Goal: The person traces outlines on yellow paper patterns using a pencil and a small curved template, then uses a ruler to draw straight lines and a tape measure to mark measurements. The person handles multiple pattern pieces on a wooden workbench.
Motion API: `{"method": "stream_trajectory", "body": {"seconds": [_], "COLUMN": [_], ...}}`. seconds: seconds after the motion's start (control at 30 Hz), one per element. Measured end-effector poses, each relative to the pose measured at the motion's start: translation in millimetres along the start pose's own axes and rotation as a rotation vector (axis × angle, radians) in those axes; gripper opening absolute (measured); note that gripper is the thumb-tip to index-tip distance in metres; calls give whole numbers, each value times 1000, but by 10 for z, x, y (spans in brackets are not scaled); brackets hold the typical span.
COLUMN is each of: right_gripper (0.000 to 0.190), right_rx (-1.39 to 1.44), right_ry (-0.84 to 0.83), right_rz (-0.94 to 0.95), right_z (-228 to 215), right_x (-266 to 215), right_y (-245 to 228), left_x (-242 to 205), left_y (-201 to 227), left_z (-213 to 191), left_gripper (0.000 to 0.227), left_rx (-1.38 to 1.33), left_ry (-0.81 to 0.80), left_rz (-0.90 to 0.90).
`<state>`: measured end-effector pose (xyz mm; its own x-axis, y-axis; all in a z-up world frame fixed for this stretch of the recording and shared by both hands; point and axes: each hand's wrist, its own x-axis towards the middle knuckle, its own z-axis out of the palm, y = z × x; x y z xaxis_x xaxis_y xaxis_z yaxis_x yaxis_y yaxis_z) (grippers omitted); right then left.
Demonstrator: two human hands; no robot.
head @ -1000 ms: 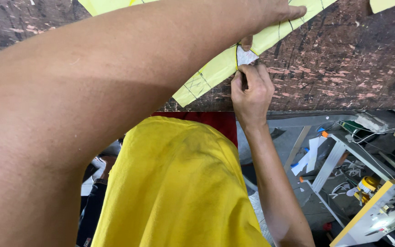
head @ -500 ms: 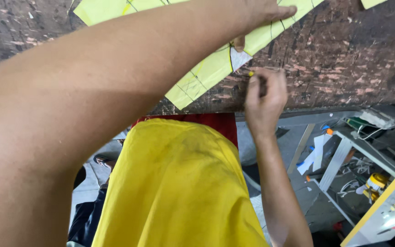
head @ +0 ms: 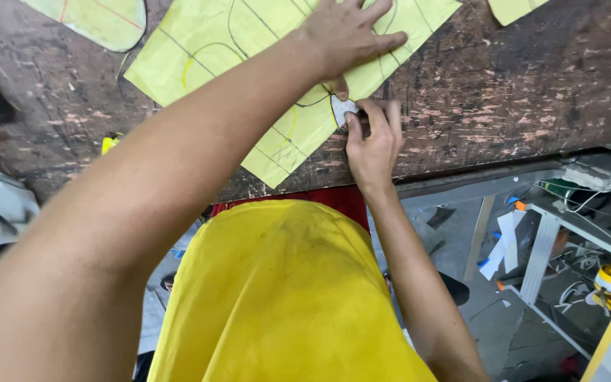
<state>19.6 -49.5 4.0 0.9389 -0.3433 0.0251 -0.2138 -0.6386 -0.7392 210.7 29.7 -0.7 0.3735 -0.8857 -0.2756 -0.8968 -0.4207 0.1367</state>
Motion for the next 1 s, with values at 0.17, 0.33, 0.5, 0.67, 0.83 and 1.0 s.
{"method": "stream_trajectory", "body": {"seconds": [0.17,0.33,0.5,0.67,0.83,1.0], "right_gripper": [21,13,9,7,9,11], "right_rx": [25,561,630,630,663,671], "right_ry": [-37,-2,198,260,250,184], "right_rz": [73,454,432,405,316,257], "right_z": [-39,-266,-578,-773,-945,-1182], "right_x": [73,159,204,310,508,858], "right_y": [72,359,838,1076,1150,1191], "left_x": [-415,-1381,-1820,-1716,-1533,-1156], "left_y": [-231,-179,423,613,634,808], "left_z": [-65,29,259,362,484,463], "left_gripper": [77,52,60,78,89,91], "left_rx": [-486,-459,-346,-347,-302,-297], "left_ry": [299,688,423,357,354,370], "left_rz": [-149,-497,-483,-547,-693,-912]}}
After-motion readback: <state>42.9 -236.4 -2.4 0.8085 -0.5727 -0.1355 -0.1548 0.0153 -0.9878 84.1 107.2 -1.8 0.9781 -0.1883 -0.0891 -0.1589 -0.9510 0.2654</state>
